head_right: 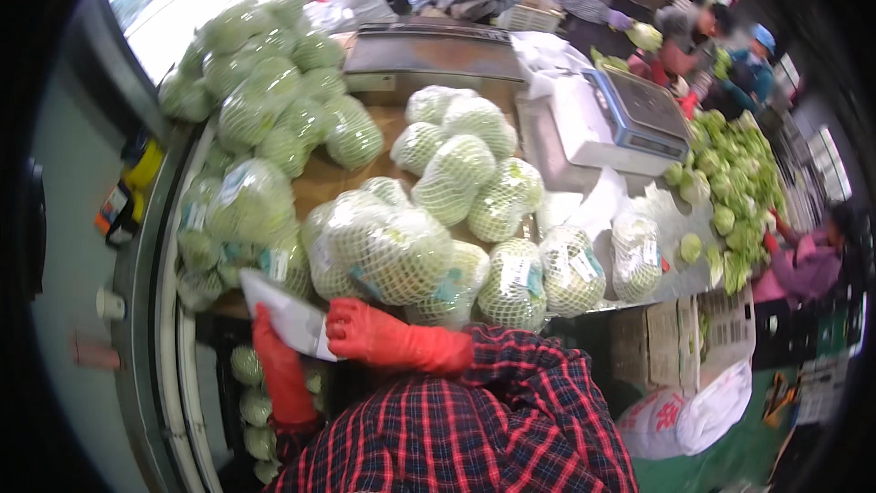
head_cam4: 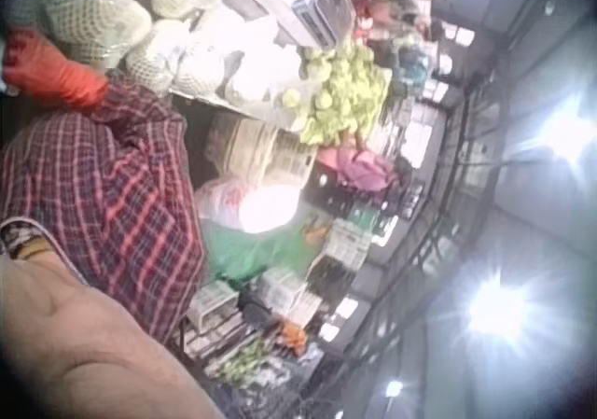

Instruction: The person picks up mesh-wrapped cabbages from a crate, applies a printed label to each one, and places them on a display counter. The person repeats this process for multiple cabbages.

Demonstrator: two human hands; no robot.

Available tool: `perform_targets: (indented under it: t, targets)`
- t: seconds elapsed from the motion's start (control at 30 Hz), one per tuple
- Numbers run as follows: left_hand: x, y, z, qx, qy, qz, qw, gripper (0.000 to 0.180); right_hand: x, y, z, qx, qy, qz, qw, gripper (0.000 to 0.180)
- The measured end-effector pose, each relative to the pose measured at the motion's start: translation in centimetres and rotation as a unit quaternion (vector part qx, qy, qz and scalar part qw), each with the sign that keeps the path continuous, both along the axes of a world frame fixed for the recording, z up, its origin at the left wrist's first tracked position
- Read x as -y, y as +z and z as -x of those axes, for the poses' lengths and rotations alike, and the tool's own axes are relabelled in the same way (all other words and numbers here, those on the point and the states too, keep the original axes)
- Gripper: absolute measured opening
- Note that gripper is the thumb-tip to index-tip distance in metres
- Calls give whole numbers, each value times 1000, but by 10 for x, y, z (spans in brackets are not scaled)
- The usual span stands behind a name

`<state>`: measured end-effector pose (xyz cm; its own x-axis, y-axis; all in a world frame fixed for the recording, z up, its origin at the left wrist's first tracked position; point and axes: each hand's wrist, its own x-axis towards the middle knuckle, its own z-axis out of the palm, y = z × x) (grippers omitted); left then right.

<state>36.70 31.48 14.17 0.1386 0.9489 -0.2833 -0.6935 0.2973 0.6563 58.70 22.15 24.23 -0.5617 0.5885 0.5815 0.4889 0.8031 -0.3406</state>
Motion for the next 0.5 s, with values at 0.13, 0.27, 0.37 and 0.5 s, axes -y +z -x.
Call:
perform_targets:
  t: [0.13,0.27,0.37,0.5]
  targets:
    - [14,63,20,-123,67,-53,989,41,41,35,-73,-260,-83,158,949,24]
    - [26,50,30,-187,48,-67,979,47,39,-4,-222,-494,-417,192,738,15]
    - [41,46,5,-128,24,-39,991,49,25,-56,-296,-352,-620,179,678,21]
    - [53,52,-23,-102,-22,-53,993,45,19,-126,-310,-153,-733,166,642,51]
